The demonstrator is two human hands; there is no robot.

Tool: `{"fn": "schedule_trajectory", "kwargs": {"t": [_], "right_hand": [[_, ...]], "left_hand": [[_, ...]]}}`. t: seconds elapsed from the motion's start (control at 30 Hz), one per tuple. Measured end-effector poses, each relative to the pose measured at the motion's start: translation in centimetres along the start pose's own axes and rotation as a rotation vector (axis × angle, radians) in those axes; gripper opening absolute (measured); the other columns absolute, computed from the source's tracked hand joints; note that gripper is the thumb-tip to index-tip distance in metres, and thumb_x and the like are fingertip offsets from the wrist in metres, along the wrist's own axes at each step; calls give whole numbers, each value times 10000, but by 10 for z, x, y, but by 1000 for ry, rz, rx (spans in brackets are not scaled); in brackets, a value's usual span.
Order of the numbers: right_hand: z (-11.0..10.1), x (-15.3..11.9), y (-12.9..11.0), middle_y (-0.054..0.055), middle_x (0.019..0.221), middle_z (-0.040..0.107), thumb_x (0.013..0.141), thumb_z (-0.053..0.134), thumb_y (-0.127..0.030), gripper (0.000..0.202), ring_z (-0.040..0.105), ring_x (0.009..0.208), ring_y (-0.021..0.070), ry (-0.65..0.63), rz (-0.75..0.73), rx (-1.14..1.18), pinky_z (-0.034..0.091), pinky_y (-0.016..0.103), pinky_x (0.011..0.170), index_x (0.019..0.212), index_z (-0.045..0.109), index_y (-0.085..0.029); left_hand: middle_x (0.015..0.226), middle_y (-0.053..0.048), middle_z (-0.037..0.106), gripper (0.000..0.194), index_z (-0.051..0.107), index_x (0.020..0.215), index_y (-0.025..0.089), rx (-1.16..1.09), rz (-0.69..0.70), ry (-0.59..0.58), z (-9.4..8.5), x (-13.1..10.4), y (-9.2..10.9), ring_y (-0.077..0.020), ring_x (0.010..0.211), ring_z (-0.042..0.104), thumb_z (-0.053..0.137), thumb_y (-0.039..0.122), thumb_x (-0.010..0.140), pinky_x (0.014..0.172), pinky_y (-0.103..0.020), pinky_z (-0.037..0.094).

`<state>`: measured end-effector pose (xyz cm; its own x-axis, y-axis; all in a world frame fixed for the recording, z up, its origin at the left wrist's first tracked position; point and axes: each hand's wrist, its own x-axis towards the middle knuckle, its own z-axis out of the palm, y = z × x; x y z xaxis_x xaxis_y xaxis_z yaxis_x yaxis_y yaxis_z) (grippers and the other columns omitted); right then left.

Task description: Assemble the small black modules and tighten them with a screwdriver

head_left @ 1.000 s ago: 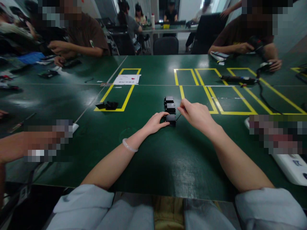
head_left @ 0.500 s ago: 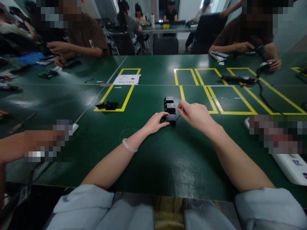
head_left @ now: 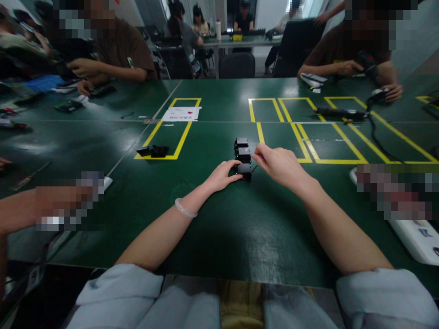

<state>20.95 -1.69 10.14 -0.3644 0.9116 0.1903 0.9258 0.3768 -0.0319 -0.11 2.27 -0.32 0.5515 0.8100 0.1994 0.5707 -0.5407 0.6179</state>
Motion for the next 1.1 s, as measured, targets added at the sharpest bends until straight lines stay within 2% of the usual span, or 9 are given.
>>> {"fn": "schedule_trajectory", "kwargs": {"t": [0.2, 0.4, 0.63, 0.83, 1.1], "right_hand": [[-4, -2, 1, 45, 821, 678, 927, 354, -316, 229, 564, 642, 164, 1, -15, 76, 218, 266, 527, 1059, 502, -202], [-5, -1, 0, 48, 771, 668, 956, 309, -452, 326, 571, 651, 178, -18, 23, 50, 211, 268, 535, 984, 533, -215], [-5, -1, 0, 65, 814, 681, 942, 300, -324, 298, 561, 629, 165, -1, 16, 44, 211, 266, 528, 1130, 491, -193], [-5, -1, 0, 58, 814, 683, 955, 309, -395, 298, 582, 666, 176, -6, -7, 50, 216, 270, 532, 1029, 530, -209], [-5, -2, -1, 60, 878, 696, 934, 340, -308, 256, 596, 685, 176, 14, -6, 22, 213, 271, 532, 1078, 526, -207]], "left_hand": [[1257, -57, 577, 408, 517, 1238, 217, 2, -13, -5, -1, 0, 2, -250, 1117, 531, 595, 393, 878, 976, -390, 408], [1269, -56, 568, 434, 504, 1259, 224, -3, -4, -2, 0, 0, -2, -252, 1124, 530, 590, 414, 878, 981, -398, 408], [1267, -58, 569, 422, 509, 1255, 224, -11, -14, -8, -1, 0, 1, -256, 1138, 523, 584, 404, 880, 989, -401, 402], [1271, -55, 566, 427, 504, 1257, 224, -3, -10, -10, -1, -1, 1, -251, 1125, 527, 587, 404, 880, 975, -391, 409], [1261, -55, 573, 414, 509, 1250, 216, 2, -11, -12, -1, 0, 1, -241, 1112, 527, 594, 382, 880, 965, -378, 409]]}}
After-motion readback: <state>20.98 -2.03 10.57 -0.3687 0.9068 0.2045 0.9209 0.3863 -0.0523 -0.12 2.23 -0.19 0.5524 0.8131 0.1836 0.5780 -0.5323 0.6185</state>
